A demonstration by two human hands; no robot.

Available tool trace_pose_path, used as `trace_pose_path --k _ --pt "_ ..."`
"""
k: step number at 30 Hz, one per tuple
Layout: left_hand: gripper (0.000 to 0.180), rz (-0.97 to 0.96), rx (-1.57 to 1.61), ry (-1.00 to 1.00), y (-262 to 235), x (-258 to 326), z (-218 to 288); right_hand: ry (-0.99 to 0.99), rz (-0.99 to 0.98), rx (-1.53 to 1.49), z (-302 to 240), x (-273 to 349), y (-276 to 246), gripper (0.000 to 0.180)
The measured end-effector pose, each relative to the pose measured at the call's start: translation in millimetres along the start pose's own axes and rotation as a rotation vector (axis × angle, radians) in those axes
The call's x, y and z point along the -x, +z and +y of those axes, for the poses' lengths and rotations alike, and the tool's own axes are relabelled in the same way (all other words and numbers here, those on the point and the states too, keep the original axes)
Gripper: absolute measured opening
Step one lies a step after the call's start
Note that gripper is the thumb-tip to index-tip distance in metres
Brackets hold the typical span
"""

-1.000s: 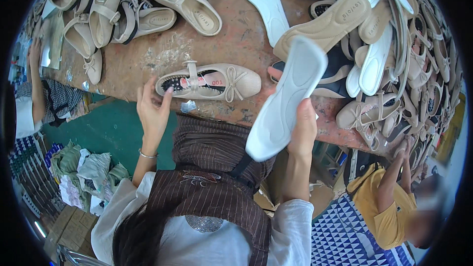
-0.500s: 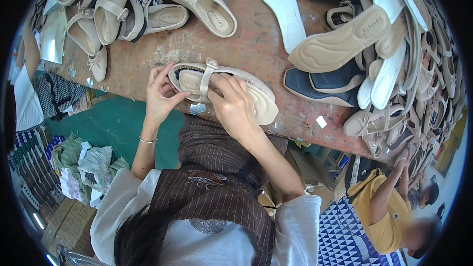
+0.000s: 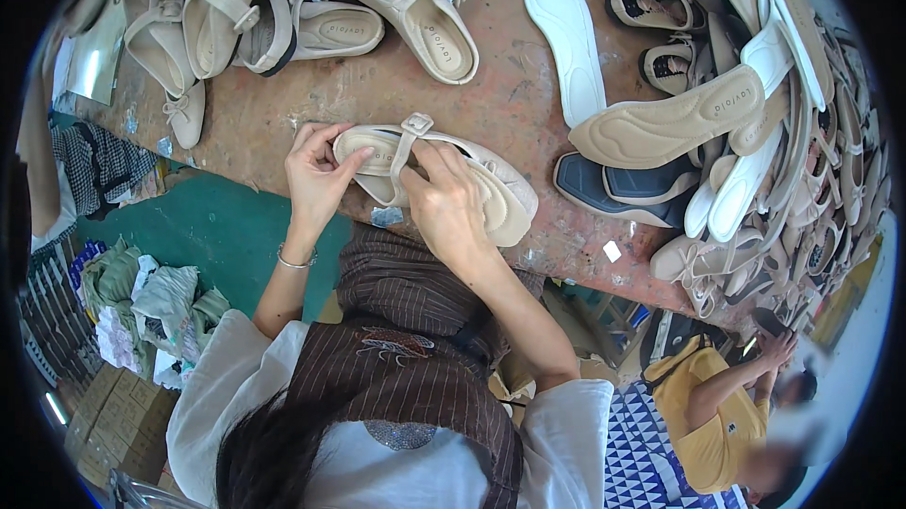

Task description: The person picks up a shoe, inserts an insole by hand, and presses it into place. They then wipe the exterior of the shoe with a cloth and set it aside to repeat the process with another shoe.

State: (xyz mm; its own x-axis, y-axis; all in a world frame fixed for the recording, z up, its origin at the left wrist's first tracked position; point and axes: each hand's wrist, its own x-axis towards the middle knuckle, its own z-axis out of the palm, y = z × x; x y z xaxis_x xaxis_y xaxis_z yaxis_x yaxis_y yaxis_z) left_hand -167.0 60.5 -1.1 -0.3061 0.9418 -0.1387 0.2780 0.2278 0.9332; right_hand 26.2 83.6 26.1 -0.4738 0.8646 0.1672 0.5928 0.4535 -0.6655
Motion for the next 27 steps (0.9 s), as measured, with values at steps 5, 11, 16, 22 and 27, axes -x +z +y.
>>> trace_pose_path --k 5,11,16,22,27 --pt "0.034 0.056 -0.049 0.036 3 -3 0 -0.046 -0.012 0.06 -1 -2 1 0.021" --pt "0.021 0.089 0.046 -0.098 8 -9 -4 -0.046 -0.085 0.087 0 0 2 0.026" --pt "0.008 0.064 0.059 -0.159 9 -14 0 -0.149 -0.084 0.101 6 -3 3 0.035" --pt "0.005 -0.001 0.078 -0.174 5 -19 5 -0.241 -0.425 0.039 13 -16 0 0.049" --pt "0.007 -0.039 0.014 -0.074 4 -22 -2 -0.235 -0.316 0.264 -8 -9 -7 0.04"
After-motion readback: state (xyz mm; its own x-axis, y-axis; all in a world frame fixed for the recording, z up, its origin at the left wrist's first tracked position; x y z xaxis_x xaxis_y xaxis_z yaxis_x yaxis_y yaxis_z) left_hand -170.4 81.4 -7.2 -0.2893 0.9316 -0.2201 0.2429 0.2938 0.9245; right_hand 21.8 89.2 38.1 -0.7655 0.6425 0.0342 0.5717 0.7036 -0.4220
